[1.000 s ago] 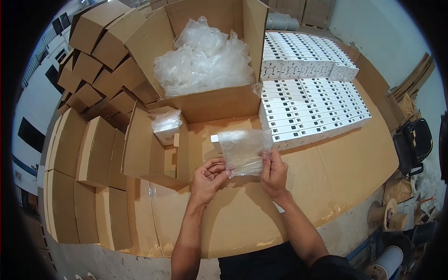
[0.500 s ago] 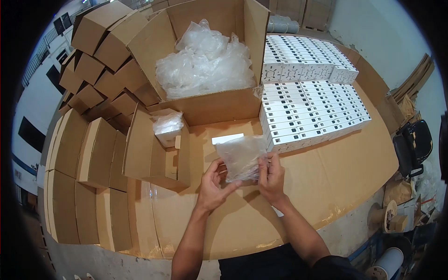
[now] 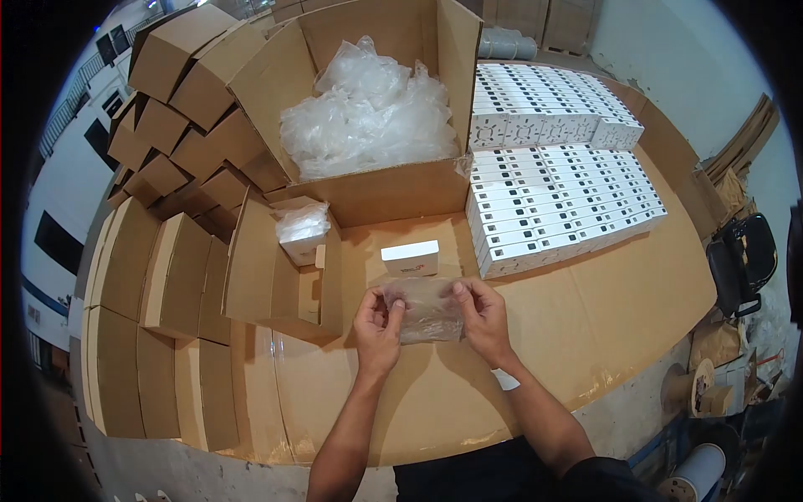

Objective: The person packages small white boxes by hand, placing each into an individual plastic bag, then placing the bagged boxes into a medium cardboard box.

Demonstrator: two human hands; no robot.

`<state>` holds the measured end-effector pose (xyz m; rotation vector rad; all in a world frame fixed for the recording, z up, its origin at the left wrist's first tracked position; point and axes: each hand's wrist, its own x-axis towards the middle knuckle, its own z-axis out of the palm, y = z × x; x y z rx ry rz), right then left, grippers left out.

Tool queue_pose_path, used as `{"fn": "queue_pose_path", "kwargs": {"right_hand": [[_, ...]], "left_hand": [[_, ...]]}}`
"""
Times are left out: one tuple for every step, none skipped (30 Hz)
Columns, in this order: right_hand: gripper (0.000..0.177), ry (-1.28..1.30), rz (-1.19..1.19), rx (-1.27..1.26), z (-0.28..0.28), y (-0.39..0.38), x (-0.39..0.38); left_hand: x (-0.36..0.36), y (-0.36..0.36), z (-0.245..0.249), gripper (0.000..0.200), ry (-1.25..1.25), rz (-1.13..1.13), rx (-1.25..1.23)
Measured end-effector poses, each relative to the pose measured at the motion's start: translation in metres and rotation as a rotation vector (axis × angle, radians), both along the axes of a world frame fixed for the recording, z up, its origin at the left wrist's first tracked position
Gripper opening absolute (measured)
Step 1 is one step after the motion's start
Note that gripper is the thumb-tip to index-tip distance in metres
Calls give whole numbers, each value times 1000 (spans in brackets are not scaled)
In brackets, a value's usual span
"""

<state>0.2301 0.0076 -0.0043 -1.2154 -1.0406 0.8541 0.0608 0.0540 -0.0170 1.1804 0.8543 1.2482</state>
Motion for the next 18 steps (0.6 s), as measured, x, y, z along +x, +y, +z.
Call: {"fn": "queue_pose_path", "kwargs": {"right_hand": [[19,6,-37,6,-1,0,1],[19,6,-40,7,0,-1,1],[18,-30,-57,3,0,-1,0],[17,-63,-74,-3,0,-1,-2],[17,-61,-75,-2,-1,-1,-5],[17,-120,-103,41,-3,0,-7],[17,-180,-132,84,-5,0,-10],[17,-180,-135,85,-5,0,-14],[17,-191,-173,85,-6,-1,-18],[16,-202,-209,85,-6,-1,-22],[16,-202,-208,85,-5,0,-23],[16,-190,-247,45,-4,-1,-25],[17,-178,-286,5,-2,-2,-26],[17,-178,-288,3,-1,-2,-26],[19,-260,-318,34,0,-2,-26],[22,-341,-347,65,0,-1,-27],[22,-339,-345,65,0,-1,-28],[22,-338,-339,61,0,-1,-26]], "left_hand": [[1,-1,-3,12,1,-4,1],[2,-2,-5,12,2,-1,-4],[3,-2,-6,12,3,4,-7],[5,-4,-6,12,5,3,-6],[7,-5,-6,11,-16,10,-18],[10,-7,-6,12,-39,17,-30],[12,-9,-5,12,-39,15,-30],[15,-10,-5,14,-11,57,-64],[17,-11,-4,17,17,100,-100],[20,-12,-5,17,17,100,-100],[22,-12,-6,20,103,167,-29],[23,-12,-6,22,188,234,42],[23,-11,-5,22,189,233,41],[23,-11,-3,24,249,285,72],[23,-11,0,25,309,338,103],[22,-12,5,25,310,340,103],[20,-14,11,28,374,345,158],[20,-14,15,31,437,350,213]]}}
